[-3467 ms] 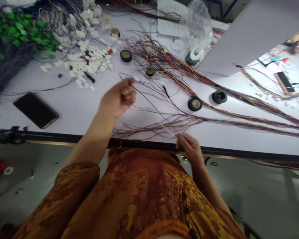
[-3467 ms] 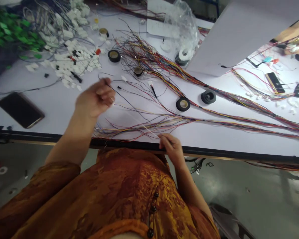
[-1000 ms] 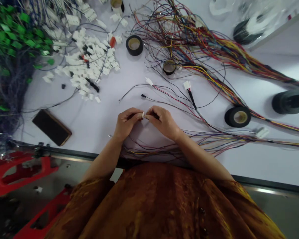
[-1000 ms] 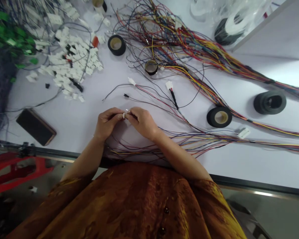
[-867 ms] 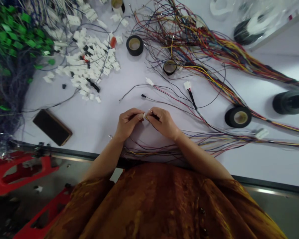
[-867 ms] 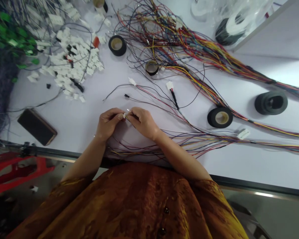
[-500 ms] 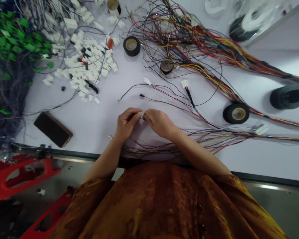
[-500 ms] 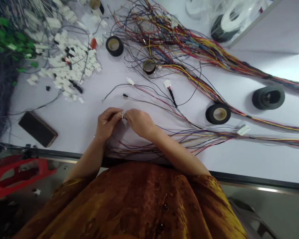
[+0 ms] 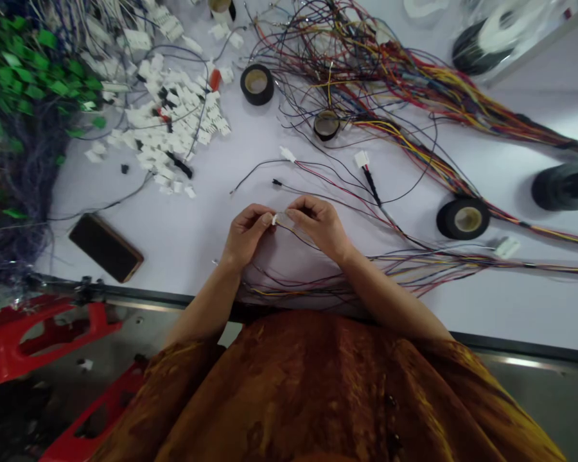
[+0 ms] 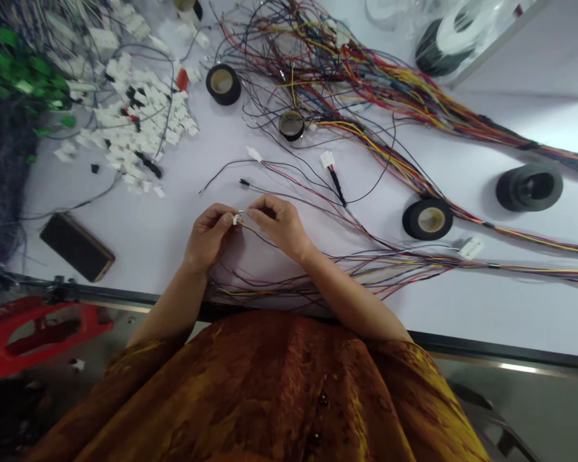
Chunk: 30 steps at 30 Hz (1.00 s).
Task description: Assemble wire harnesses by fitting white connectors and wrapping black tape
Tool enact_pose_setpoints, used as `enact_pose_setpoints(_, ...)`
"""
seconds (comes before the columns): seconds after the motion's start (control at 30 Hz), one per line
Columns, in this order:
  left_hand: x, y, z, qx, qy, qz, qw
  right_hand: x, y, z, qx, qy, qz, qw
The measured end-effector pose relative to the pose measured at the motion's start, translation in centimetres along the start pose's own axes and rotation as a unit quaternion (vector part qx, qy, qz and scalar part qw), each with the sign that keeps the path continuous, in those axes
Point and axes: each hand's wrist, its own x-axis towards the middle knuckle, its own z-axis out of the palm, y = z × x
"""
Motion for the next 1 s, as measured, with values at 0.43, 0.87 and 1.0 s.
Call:
enact_pose_setpoints(0.43,-0.4,0.6,0.2,0.149,0.008,0.081,0.986,-0.8,0.4,1.1,-0.172,0.029,-0.080,0.981)
enact_pose_setpoints(0.87,-0.5,1.2,-0.1,0.202,-0.020,0.111,0.973,-0.7,0.9,0.2,-0.190,-0.037,-0.111,0.975)
enact_pose_setpoints(1.0,-1.0,2.3,0.0,0.179,0.007,0.123,0.976,-1.4,0.1,0.6,-0.301,-0.089,-0.102,0.944)
